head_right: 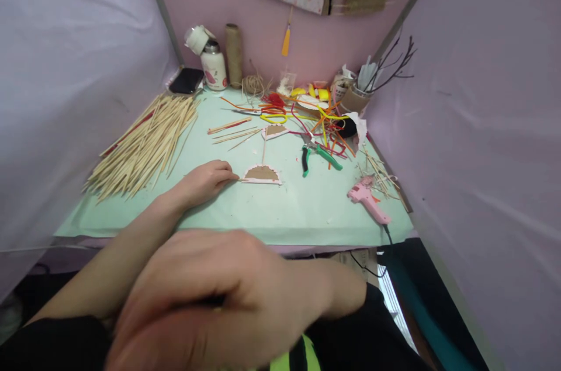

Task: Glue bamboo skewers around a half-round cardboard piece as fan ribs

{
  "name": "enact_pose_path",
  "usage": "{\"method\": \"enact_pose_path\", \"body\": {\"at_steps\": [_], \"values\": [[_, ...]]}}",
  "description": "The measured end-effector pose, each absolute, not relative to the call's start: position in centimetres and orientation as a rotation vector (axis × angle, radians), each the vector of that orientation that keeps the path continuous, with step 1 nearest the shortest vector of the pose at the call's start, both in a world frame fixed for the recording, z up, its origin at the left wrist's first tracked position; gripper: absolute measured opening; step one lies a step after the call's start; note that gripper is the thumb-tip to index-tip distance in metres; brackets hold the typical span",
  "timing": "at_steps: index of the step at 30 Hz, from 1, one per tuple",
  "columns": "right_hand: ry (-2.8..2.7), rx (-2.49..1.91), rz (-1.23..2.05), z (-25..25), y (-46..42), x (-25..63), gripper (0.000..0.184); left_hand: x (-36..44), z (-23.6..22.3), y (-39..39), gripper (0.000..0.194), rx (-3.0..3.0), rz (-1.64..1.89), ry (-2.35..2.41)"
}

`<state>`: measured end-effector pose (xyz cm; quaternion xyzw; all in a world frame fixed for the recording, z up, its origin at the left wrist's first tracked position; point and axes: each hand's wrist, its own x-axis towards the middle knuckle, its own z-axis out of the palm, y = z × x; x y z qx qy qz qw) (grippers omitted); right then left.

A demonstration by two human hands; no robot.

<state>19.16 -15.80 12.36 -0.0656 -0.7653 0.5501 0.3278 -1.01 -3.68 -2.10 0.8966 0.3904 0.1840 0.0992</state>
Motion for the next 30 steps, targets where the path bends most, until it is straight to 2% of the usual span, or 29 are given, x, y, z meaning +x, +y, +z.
{"method": "enact_pose_path", "body": {"at_steps": [2,6,11,19,30], "values": [[-1.919,-0.398,1.342,10.8,-14.3,19.5,0.021,-1.0,-2.0,-3.8,0.027,2.652,0.544,1.162],[-1.835,-0.876,0.82,5.5,-11.0,20.7,0.02,-0.9,-1.7,-4.1,0.024,2.66,0.53,1.192],[-1.852,-1.12,0.49,0.4,-8.0,22.4,0.024,-0.8,-1.5,-4.3,0.024,2.682,0.492,1.191],[-1.949,-1.169,0.248,-2.4,-6.6,23.2,0.012,-0.8,-1.2,-4.3,0.024,2.697,0.451,1.198],[-2.029,-1.131,0.28,-3.7,-6.0,23.3,0.01,-0.8,-1.3,-4.2,0.023,2.701,0.442,1.198]]}}
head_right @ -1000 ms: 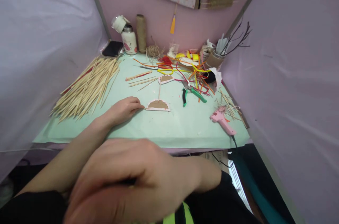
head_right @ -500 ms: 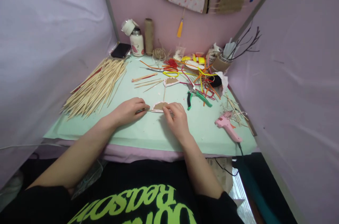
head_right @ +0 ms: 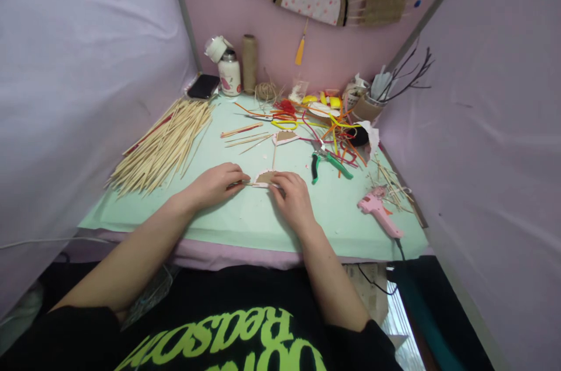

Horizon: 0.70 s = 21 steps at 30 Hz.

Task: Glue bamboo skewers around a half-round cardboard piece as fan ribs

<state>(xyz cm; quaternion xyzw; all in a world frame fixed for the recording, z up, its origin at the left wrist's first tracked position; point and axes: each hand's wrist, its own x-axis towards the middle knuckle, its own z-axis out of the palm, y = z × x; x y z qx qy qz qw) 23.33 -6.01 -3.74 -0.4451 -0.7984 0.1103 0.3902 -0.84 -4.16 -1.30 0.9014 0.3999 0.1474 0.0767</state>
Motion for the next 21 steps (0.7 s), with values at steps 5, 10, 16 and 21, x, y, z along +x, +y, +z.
{"method": "enact_pose_path", "body": {"at_steps": [5,10,16,21], "values": [[-2.026,-1.138,0.281,-3.8,-6.0,23.3,0.011,-0.9,-1.3,-4.2,0.023,2.694,0.455,1.195],[-1.991,-1.224,0.301,-4.2,-6.0,23.5,0.021,-0.8,-1.3,-4.2,0.024,2.697,0.455,1.196],[-2.017,-1.313,0.317,-4.9,-5.6,23.7,0.035,-0.9,-1.4,-4.1,0.025,2.693,0.471,1.182],[-2.015,-1.303,0.281,-5.0,-5.6,23.8,0.035,-0.9,-1.5,-4.1,0.024,2.7,0.475,1.187]]}}
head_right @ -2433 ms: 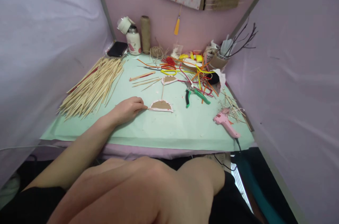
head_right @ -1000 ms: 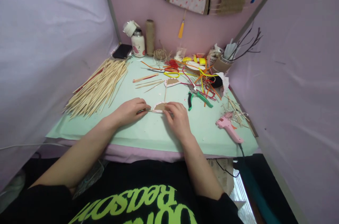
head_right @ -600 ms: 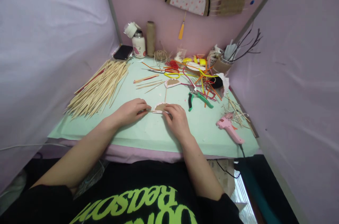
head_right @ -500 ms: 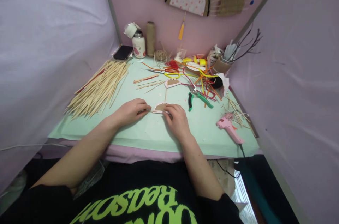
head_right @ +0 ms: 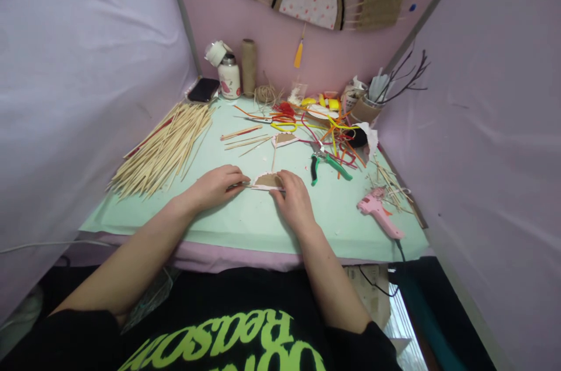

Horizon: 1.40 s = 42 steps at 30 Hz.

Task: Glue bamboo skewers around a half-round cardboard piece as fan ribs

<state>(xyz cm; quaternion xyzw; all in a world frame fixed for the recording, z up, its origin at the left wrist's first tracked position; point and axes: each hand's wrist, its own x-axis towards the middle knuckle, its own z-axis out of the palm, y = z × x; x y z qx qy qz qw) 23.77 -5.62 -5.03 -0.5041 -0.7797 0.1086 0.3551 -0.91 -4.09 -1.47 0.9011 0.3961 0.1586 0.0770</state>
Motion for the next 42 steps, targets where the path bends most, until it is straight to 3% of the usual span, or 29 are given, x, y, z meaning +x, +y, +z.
{"method": "enact_pose_path", "body": {"at_steps": [12,42], "values": [[-2.145,-1.265,0.16,-3.5,-6.4,22.9,0.017,-0.9,-1.5,-4.0,0.023,2.683,0.498,1.171],[-2.153,-1.32,0.123,-3.7,-6.6,22.7,0.015,-0.8,-1.3,-4.1,0.022,2.676,0.485,1.166]]}}
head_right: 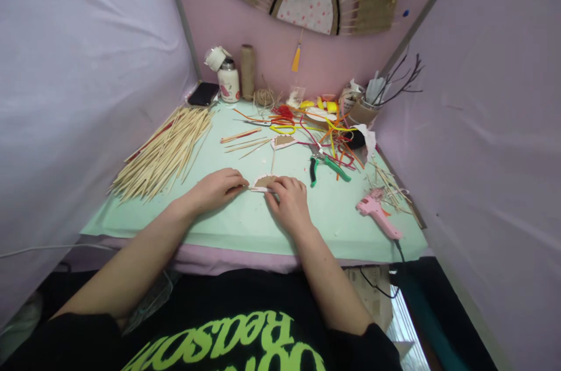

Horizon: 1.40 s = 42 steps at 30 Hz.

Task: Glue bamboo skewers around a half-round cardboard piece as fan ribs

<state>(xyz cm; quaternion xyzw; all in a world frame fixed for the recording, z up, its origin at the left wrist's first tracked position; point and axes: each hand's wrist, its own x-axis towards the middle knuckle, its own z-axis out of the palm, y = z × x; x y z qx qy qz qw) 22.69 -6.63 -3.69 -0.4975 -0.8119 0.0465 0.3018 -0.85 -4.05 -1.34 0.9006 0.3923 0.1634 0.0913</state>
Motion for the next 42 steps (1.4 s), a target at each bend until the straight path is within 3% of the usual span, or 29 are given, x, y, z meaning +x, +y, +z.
{"method": "enact_pose_path", "body": {"at_steps": [42], "values": [[-2.103,-1.355,0.128,-3.61,-6.67,22.86,0.015,-0.67,-1.44,-4.19,0.027,2.63,0.413,1.207]]}}
